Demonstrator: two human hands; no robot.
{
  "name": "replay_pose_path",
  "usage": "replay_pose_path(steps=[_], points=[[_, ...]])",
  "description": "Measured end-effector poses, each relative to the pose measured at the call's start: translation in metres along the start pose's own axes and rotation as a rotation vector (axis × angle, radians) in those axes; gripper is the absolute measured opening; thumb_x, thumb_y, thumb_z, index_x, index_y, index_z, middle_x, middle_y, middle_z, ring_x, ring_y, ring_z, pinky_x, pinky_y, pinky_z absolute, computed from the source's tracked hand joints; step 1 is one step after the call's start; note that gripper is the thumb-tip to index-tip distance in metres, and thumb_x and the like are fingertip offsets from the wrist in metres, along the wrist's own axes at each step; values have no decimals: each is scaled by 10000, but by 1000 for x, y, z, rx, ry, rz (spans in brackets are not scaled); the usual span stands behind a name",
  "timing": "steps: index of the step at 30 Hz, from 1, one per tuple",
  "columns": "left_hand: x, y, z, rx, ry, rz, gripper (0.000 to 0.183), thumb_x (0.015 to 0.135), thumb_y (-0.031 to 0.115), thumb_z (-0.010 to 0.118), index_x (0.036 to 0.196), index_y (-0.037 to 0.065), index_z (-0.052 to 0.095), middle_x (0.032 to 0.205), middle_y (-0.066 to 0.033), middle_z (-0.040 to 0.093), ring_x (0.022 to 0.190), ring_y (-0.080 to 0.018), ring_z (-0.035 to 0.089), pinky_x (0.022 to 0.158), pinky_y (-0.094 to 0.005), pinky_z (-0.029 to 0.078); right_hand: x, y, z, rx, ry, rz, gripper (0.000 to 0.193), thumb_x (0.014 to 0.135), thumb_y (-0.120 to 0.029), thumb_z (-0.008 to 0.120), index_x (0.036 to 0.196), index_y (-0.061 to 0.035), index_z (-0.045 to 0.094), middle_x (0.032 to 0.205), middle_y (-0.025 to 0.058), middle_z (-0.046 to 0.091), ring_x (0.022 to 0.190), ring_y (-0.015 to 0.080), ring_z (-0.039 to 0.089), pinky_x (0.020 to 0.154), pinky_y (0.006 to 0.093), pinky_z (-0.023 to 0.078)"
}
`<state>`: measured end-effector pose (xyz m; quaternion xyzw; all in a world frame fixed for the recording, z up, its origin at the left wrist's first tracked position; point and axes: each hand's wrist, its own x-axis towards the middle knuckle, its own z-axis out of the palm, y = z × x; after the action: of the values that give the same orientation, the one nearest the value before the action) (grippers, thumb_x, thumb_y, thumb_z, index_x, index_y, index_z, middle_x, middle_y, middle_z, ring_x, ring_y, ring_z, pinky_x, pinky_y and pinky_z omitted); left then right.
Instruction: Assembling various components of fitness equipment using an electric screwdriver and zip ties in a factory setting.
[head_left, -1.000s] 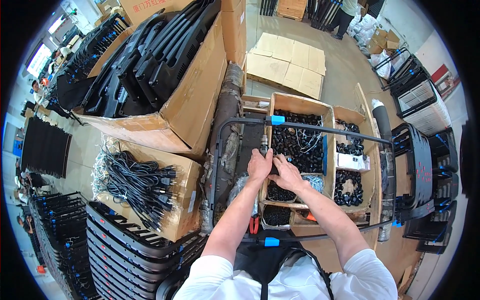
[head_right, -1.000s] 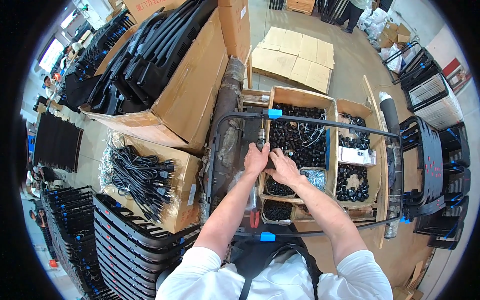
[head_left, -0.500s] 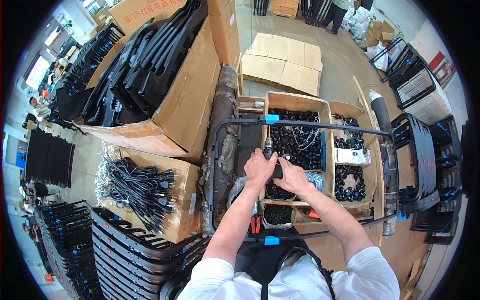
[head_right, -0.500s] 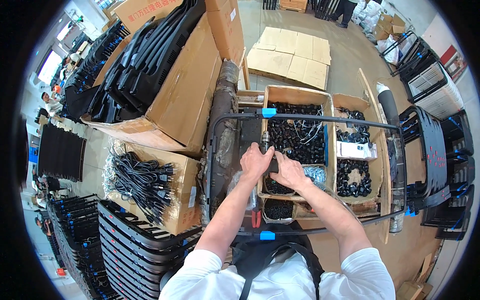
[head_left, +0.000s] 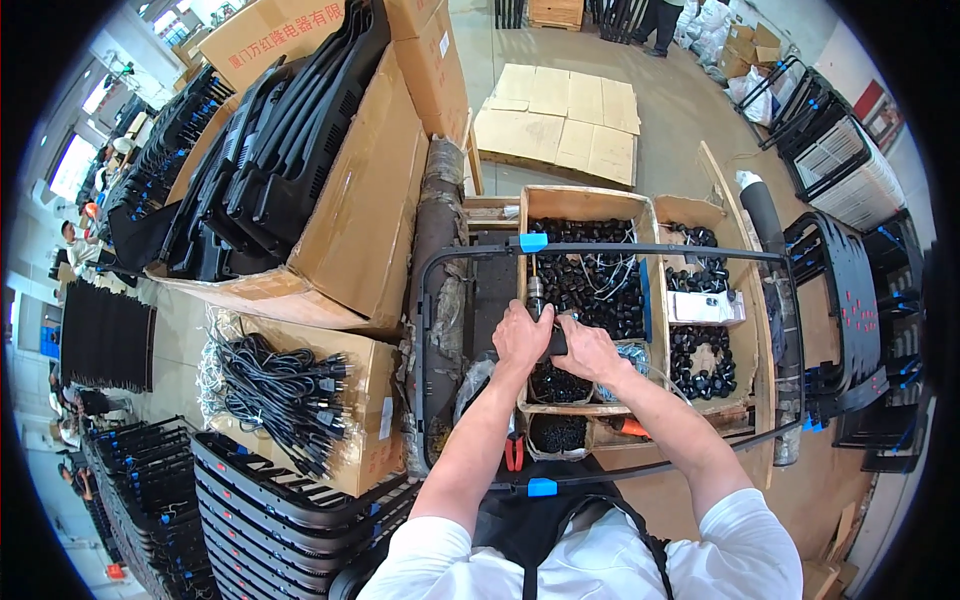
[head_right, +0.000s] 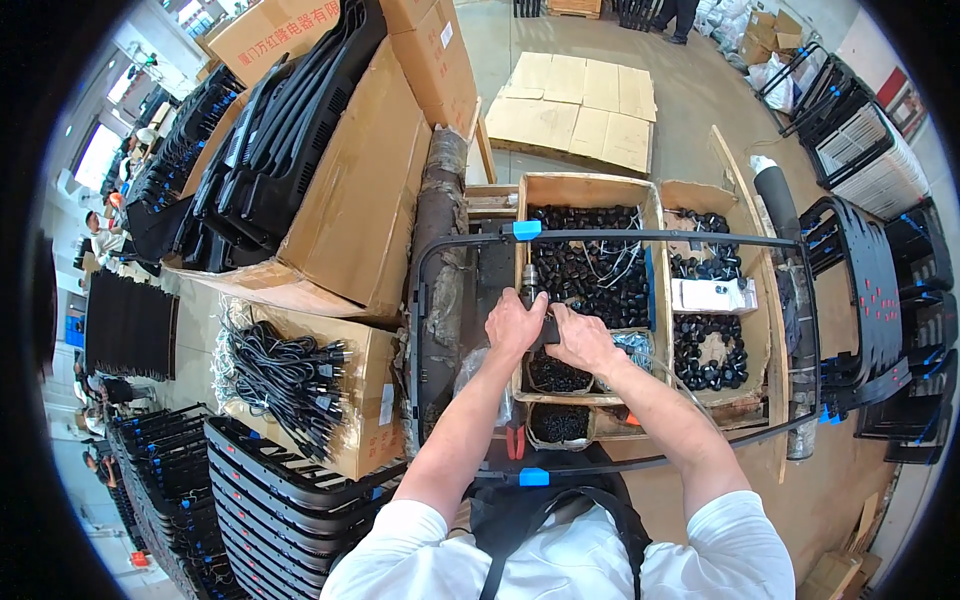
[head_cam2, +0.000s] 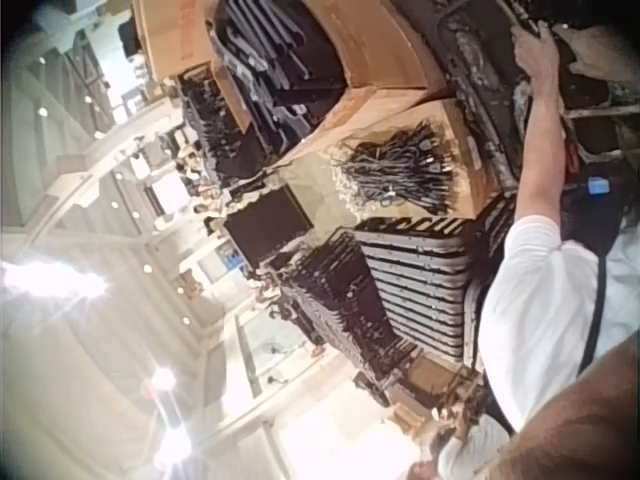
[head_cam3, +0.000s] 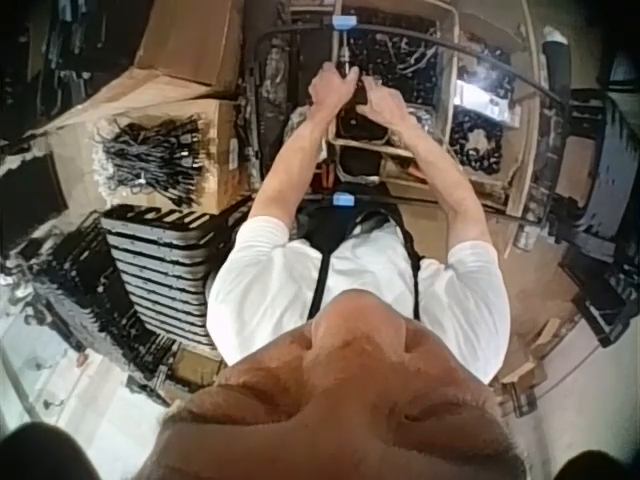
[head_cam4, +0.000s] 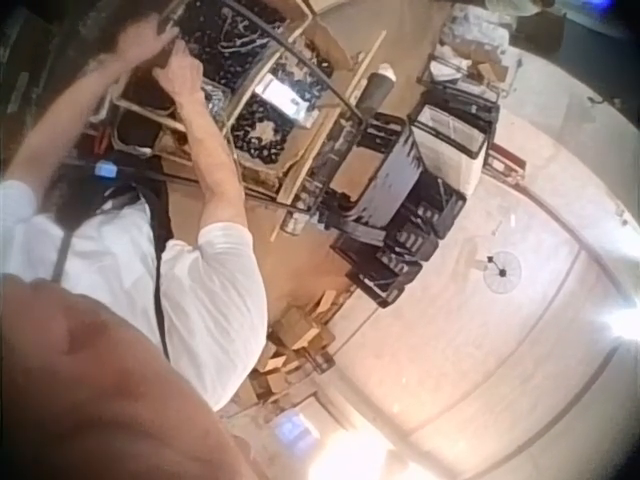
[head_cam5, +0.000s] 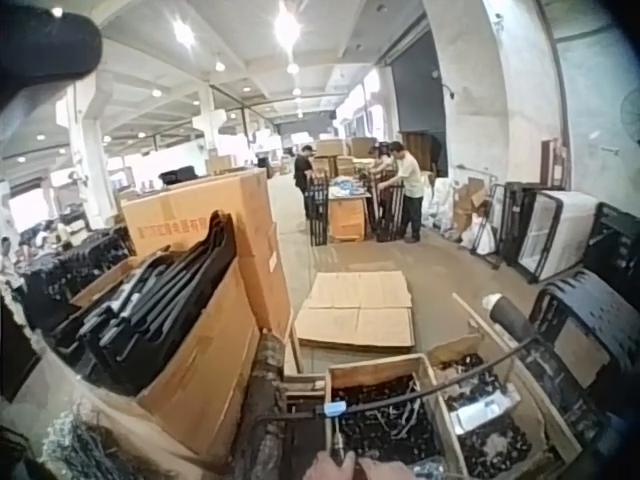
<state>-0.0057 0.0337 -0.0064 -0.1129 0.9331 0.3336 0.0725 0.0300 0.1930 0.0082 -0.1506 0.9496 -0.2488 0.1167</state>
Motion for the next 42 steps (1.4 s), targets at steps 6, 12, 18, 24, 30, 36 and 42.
replay_pose_path(steps=[6,12,18,24,30,36,42], points=[[7,3,3,8,-21,-27,598,911,521,721,1126,-27,621,1113,-281,732,1042,-462,723,910,-545,573,4,4,-1,12,13,-13,700,767,-258,815,1336,-6,494,1153,254,721,1050,421,720,901,497,587],[15,7,4,62,-49,-44,625,895,544,717,1126,-32,633,1100,-289,739,1045,-450,732,918,-533,576,9,12,5,31,23,-13,770,766,-266,826,1393,3,469,1125,259,726,1060,411,723,914,481,586],[21,12,4,102,-36,-38,633,891,544,718,1126,-39,640,1094,-291,739,1024,-444,741,906,-519,589,14,23,9,35,34,-39,852,763,-288,844,1448,13,436,1086,266,734,1035,414,732,897,483,588],[26,15,5,114,-24,-37,626,891,535,725,1121,-41,639,1087,-289,740,1023,-440,743,910,-520,590,20,27,8,34,35,-41,876,760,-285,855,1460,16,422,1055,271,739,1003,427,736,884,491,590],[30,17,5,125,-27,-38,619,892,540,719,1108,-35,638,1071,-277,745,1021,-432,745,899,-521,592,23,25,3,44,12,-49,793,781,-273,845,1417,6,463,1126,248,716,1054,420,714,909,495,579],[33,15,3,130,-51,-30,633,898,548,708,1126,-39,636,1087,-279,745,1022,-429,745,909,-514,590,20,17,5,54,31,-94,605,797,-202,818,1304,7,562,1305,177,595,1189,402,639,972,477,557],[25,18,-1,136,-77,-51,649,905,549,695,1163,-43,633,1122,-289,740,1058,-428,739,932,-507,584,16,15,4,83,12,-93,573,804,-182,809,1287,9,568,1322,169,568,1193,404,631,977,482,553]])
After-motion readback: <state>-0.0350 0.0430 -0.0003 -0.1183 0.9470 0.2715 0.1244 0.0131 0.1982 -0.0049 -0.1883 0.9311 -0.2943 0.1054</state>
